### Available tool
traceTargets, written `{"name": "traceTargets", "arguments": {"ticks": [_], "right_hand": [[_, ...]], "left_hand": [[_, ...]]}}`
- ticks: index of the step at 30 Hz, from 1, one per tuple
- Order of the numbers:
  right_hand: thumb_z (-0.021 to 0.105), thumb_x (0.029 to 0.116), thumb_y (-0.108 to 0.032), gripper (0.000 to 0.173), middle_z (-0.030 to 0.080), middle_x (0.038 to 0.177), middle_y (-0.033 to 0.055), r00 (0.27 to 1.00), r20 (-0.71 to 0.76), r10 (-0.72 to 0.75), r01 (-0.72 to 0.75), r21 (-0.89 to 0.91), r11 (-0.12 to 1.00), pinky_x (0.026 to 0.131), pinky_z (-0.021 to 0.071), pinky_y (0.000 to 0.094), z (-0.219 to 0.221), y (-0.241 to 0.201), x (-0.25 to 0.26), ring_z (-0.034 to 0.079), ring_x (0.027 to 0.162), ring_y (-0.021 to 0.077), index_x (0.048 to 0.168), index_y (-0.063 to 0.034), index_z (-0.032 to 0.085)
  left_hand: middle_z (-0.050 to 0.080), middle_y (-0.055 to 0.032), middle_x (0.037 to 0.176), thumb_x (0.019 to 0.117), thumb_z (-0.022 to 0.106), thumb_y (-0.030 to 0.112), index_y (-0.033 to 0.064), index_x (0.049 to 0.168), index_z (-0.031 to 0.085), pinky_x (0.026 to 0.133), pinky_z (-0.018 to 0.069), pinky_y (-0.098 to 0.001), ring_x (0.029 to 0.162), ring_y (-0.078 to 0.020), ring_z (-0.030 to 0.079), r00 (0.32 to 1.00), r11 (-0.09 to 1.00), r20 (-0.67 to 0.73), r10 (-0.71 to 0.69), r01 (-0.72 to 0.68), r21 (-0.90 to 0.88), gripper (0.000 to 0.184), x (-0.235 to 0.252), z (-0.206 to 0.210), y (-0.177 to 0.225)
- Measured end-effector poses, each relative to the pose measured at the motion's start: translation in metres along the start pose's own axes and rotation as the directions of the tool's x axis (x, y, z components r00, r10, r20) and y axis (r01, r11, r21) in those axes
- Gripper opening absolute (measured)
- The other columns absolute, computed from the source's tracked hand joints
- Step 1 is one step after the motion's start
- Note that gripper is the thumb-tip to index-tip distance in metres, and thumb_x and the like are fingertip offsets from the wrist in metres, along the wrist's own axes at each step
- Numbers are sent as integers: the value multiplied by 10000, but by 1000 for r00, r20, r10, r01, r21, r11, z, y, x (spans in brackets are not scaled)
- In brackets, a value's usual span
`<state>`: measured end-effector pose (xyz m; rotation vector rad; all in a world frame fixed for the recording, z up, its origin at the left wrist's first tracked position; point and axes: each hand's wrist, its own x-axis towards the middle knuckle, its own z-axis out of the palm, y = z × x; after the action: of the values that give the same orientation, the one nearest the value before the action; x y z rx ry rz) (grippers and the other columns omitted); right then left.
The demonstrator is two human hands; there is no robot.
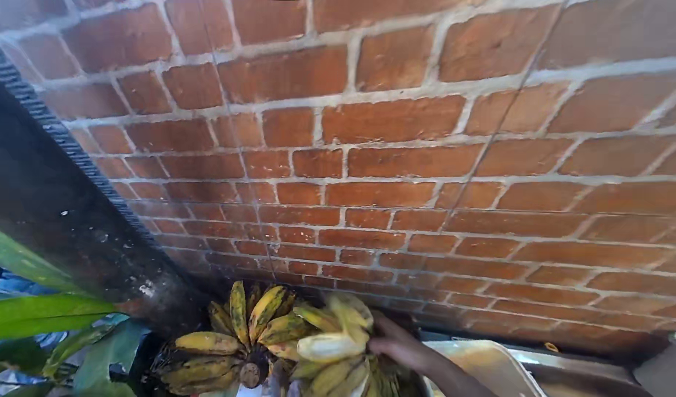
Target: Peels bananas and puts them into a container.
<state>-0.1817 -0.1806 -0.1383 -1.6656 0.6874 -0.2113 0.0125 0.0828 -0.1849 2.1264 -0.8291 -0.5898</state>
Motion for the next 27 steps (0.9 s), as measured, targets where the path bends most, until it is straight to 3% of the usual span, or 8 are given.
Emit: {"name": "traceTargets", "arguments": {"ticks": [5, 7, 9, 12, 16, 20, 23, 27], "right_hand": [[873, 720, -403, 642, 676, 1208, 180, 980, -104, -170, 96, -501, 860, 1046, 493, 556, 62, -40, -60, 616, 1197, 347, 1207, -32, 681], [828, 757, -438, 491, 723, 1076, 104, 932, -163, -324, 166, -602, 781, 1008, 506, 546, 84, -31, -65, 642, 1128, 323, 1085, -89, 718], [786, 790, -452, 434, 729, 1031, 61, 897, -214, -386, 150, -675, 723, 961, 527, 514, 98, -28, -65, 651, 1089, 299, 1057, -118, 713], [753, 842, -437, 416, 728, 1067, 91, 877, -210, -432, 156, -726, 670, 938, 544, 512, 106, -26, -69, 653, 1107, 325, 1080, -99, 710], [715, 909, -403, 387, 716, 1127, 163, 887, -131, -442, 197, -759, 621, 967, 533, 570, 116, -28, -84, 640, 1154, 404, 1112, -74, 714], [673, 942, -389, 332, 710, 1137, 153, 872, -113, -477, 218, -782, 584, 973, 526, 566, 125, -22, -92, 642, 1142, 392, 1117, -110, 714], [670, 942, -369, 315, 704, 1147, 144, 855, -112, -506, 228, -795, 562, 972, 527, 552, 130, -19, -97, 641, 1146, 377, 1132, -121, 705], [662, 938, -394, 336, 699, 1168, 130, 843, -115, -525, 253, -777, 577, 995, 518, 539, 123, -12, -95, 629, 1176, 362, 1127, -117, 700]], "left_hand": [[677, -214, 1257, 1039, 536, 195, -35, 1331, 617, 1044, 519, -455, 1166, -280, 661, 974, 954, -203, -102, 38, -297, 380, 1, -21, -5], [668, -196, 1250, 1073, 474, 184, -47, 1322, 601, 991, 554, -413, 1122, -239, 670, 948, 868, -303, -102, -64, -492, 363, 5, -34, -1], [715, -136, 1168, 1077, 459, 203, -9, 1273, 665, 933, 586, -391, 1048, -201, 699, 942, 884, -335, 11, -166, -438, 354, 12, -51, 16], [741, -24, 1163, 1073, 447, 316, 128, 1232, 716, 992, 569, -397, 1093, -152, 693, 983, 958, 11, 182, -175, -227, 365, 35, -76, 57], [697, -127, 1218, 934, 503, 742, 115, 1212, 715, 1043, 488, -544, 1180, -276, 642, 869, 932, 484, -99, -89, 352, 717, 74, -75, 137], [720, -172, 1139, 912, 454, 787, 50, 1165, 706, 950, 523, -605, 1068, -329, 695, 792, 761, 515, -327, -102, 641, 819, 86, -64, 179], [737, -151, 1056, 974, 486, 669, 48, 1199, 679, 829, 596, -503, 889, -277, 736, 744, 797, 536, -399, -8, 605, 687, 82, -54, 190], [703, -180, 1118, 1018, 548, 460, 7, 1278, 582, 800, 616, -466, 909, -284, 734, 738, 833, 545, -398, 41, 552, 523, 78, -47, 198]]}}
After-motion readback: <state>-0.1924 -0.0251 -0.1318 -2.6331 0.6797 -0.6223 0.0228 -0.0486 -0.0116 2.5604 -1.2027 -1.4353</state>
